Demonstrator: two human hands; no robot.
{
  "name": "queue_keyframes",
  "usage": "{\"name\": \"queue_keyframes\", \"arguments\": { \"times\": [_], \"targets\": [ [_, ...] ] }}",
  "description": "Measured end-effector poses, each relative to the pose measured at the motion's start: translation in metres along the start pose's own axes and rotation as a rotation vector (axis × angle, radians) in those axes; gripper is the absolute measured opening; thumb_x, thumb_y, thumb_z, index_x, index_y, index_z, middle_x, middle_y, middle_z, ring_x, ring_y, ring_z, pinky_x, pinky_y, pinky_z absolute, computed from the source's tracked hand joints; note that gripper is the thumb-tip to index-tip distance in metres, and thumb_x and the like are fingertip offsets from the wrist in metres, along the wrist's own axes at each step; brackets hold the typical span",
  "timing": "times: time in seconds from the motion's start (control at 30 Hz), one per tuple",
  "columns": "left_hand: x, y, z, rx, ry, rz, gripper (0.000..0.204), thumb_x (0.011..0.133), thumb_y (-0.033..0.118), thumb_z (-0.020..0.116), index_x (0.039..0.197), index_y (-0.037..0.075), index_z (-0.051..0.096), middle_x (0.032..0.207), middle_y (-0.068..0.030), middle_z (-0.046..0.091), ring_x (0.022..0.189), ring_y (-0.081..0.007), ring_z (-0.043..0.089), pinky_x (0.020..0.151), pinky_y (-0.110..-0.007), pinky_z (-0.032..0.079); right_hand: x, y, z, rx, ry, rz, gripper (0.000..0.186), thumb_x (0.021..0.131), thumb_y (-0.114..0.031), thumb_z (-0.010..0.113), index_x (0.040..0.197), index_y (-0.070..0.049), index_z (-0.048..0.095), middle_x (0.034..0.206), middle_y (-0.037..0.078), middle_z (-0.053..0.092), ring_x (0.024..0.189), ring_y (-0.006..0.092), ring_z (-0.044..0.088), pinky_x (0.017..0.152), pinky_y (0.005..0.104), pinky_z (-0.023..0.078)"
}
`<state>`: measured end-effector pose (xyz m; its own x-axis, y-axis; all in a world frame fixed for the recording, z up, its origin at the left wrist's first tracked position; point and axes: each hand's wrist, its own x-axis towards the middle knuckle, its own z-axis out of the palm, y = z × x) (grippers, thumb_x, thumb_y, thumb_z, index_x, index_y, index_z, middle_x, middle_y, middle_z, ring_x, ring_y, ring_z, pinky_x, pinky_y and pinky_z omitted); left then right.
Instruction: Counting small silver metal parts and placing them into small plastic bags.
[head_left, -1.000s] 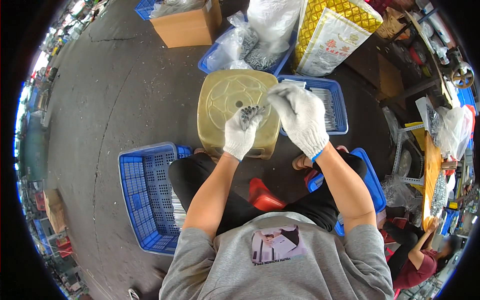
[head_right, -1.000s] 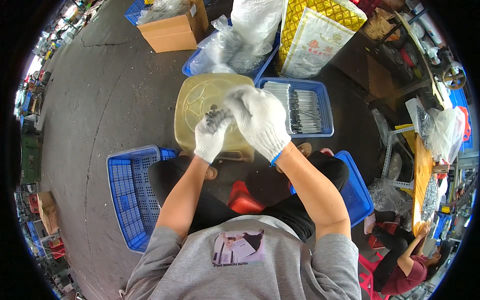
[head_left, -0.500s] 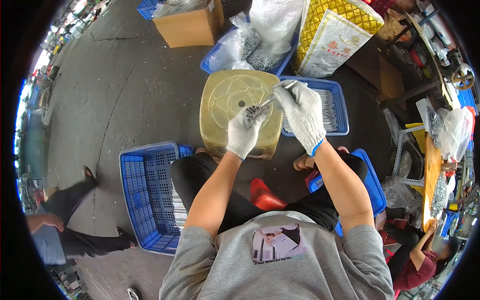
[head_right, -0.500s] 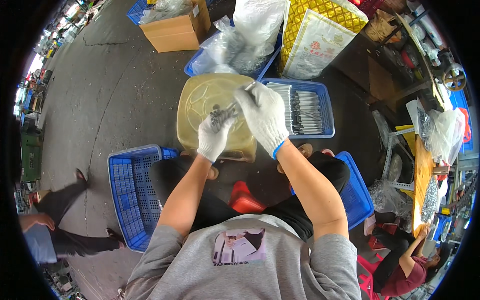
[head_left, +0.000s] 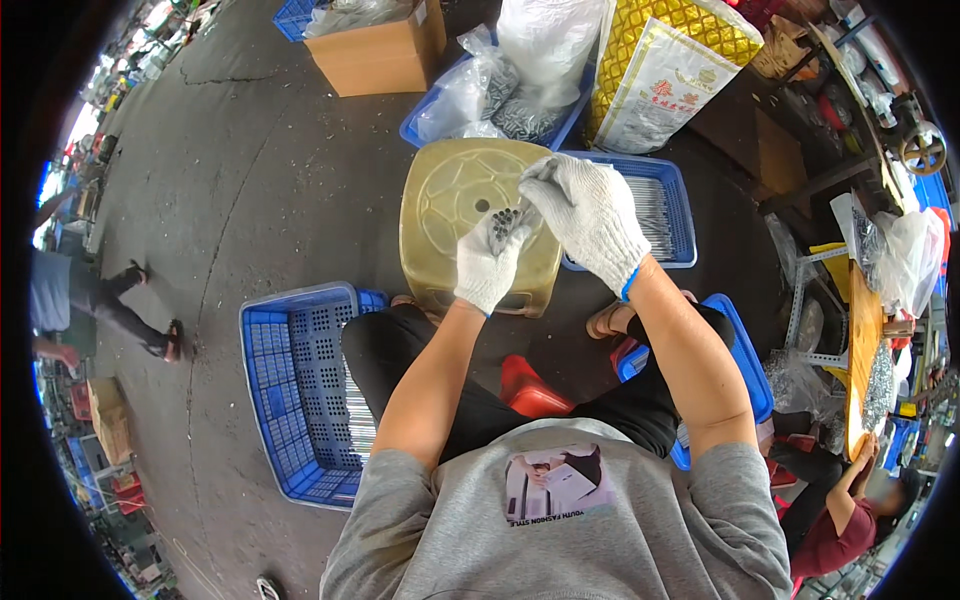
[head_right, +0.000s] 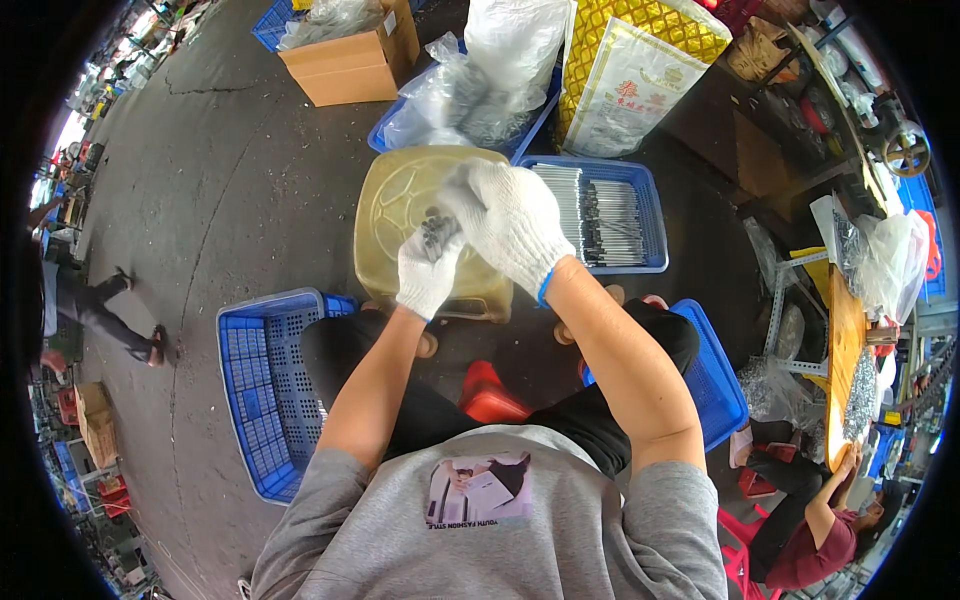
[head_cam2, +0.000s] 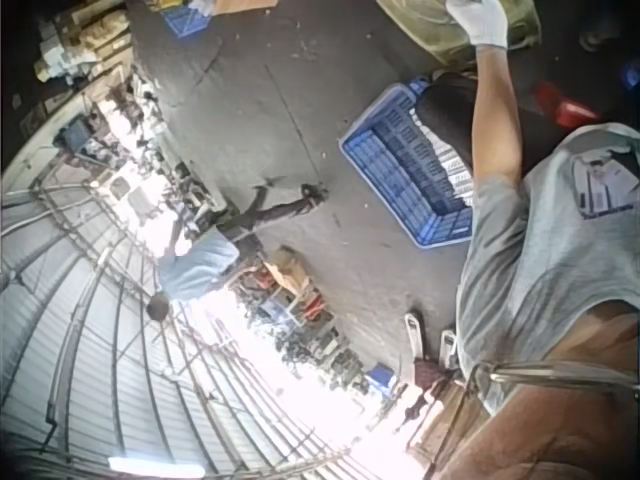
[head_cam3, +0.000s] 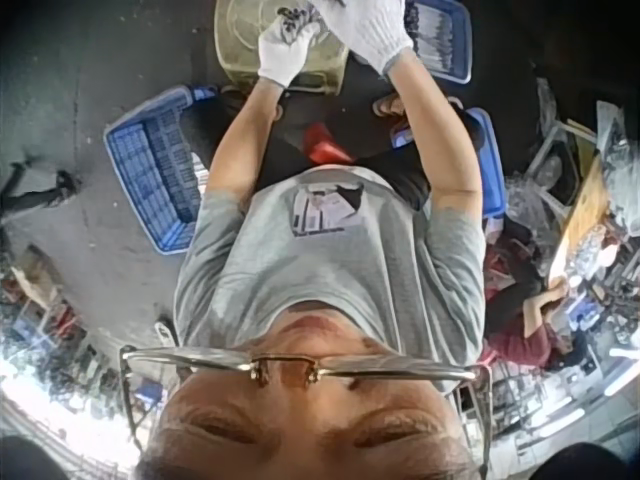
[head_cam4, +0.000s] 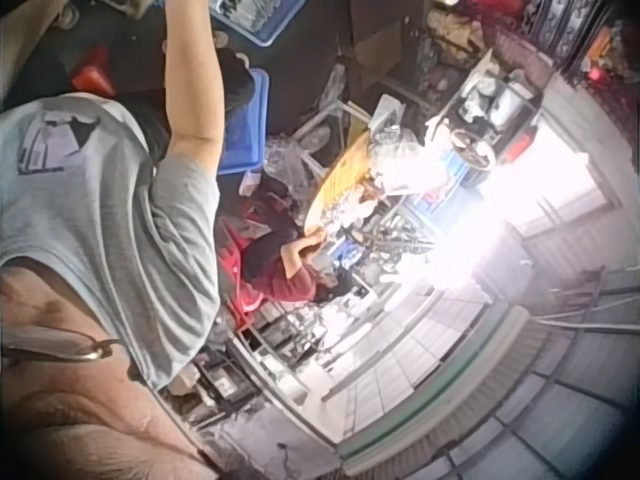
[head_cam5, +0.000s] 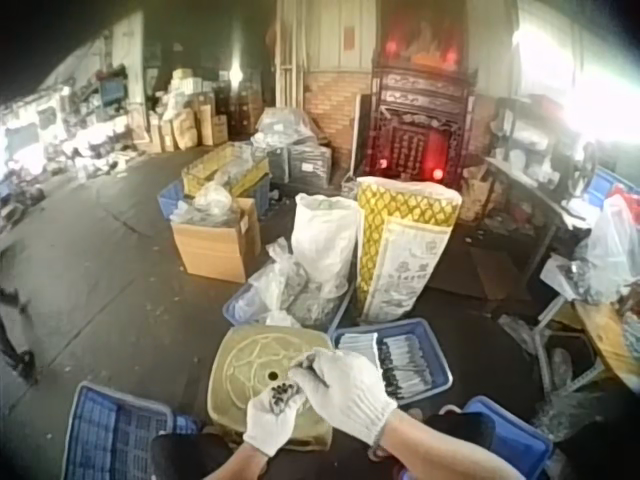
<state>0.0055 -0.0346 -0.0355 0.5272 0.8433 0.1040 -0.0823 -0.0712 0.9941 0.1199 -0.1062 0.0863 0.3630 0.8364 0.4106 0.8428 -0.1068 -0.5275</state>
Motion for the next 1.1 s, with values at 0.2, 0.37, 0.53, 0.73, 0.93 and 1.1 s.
{"name": "queue_keyframes", "arguments": {
  "times": [0.2,0.37,0.53,0.73,0.93,1.1],
  "targets": [
    [-0.001,0.001,-0.001,0.044,-0.020,-0.013,0.018,0.082,0.005,0.068,0.098,-0.002,0.066,0.080,-0.0031,0.069,0.067,-0.0084,0.057,0.064,-0.021,0.047,0.002,0.000,-0.001,0.031,-0.009,0.070,0.017,0.081,-0.017,0.066,0.084,-0.001,0.067,0.078,0.009,0.068,0.063,0.0258,0.061,0.061,0.0329,0.048],
    [-0.001,-0.008,-0.004,0.022,-0.031,-0.073,0.020,0.081,0.005,0.070,0.099,-0.002,0.067,0.087,-0.0051,0.070,0.073,-0.0107,0.061,0.067,-0.022,0.049,0.000,0.000,0.001,0.062,0.028,0.065,0.017,0.081,-0.017,0.066,0.085,-0.001,0.067,0.077,0.010,0.068,0.062,0.0264,0.061,0.060,0.0331,0.048],
    [-0.002,-0.008,-0.004,-0.002,-0.039,-0.087,0.023,0.080,0.006,0.072,0.101,-0.002,0.067,0.095,-0.0076,0.072,0.080,-0.0129,0.065,0.071,-0.024,0.051,-0.004,-0.001,0.000,0.066,0.022,0.073,0.017,0.081,-0.017,0.066,0.084,0.000,0.067,0.076,0.010,0.068,0.061,0.0264,0.061,0.060,0.0331,0.048],
    [-0.003,-0.004,-0.004,-0.034,-0.047,-0.069,0.024,0.080,0.005,0.072,0.102,-0.002,0.066,0.095,-0.0075,0.072,0.081,-0.0132,0.065,0.073,-0.024,0.051,-0.006,-0.006,-0.003,0.099,0.007,0.117,0.016,0.080,-0.017,0.066,0.083,-0.001,0.067,0.075,0.010,0.068,0.060,0.0265,0.061,0.060,0.0331,0.048],
    [-0.005,-0.001,0.001,-0.150,-0.011,-0.008,0.022,0.082,-0.002,0.065,0.104,-0.004,0.065,0.092,-0.0064,0.071,0.079,-0.0113,0.065,0.071,-0.022,0.051,-0.005,-0.010,-0.005,-0.101,-0.026,-0.128,0.017,0.082,-0.016,0.065,0.088,-0.001,0.067,0.077,0.010,0.068,0.062,0.0260,0.060,0.062,0.0332,0.048],
    [0.000,-0.012,-0.001,-0.209,-0.044,-0.029,0.021,0.083,-0.005,0.062,0.104,-0.002,0.066,0.095,-0.0065,0.072,0.082,-0.0130,0.067,0.074,-0.024,0.052,0.002,-0.025,-0.033,0.274,0.374,-0.046,0.019,0.083,-0.016,0.063,0.094,-0.001,0.065,0.081,0.010,0.067,0.065,0.0255,0.060,0.063,0.0337,0.048]
  ]
}}
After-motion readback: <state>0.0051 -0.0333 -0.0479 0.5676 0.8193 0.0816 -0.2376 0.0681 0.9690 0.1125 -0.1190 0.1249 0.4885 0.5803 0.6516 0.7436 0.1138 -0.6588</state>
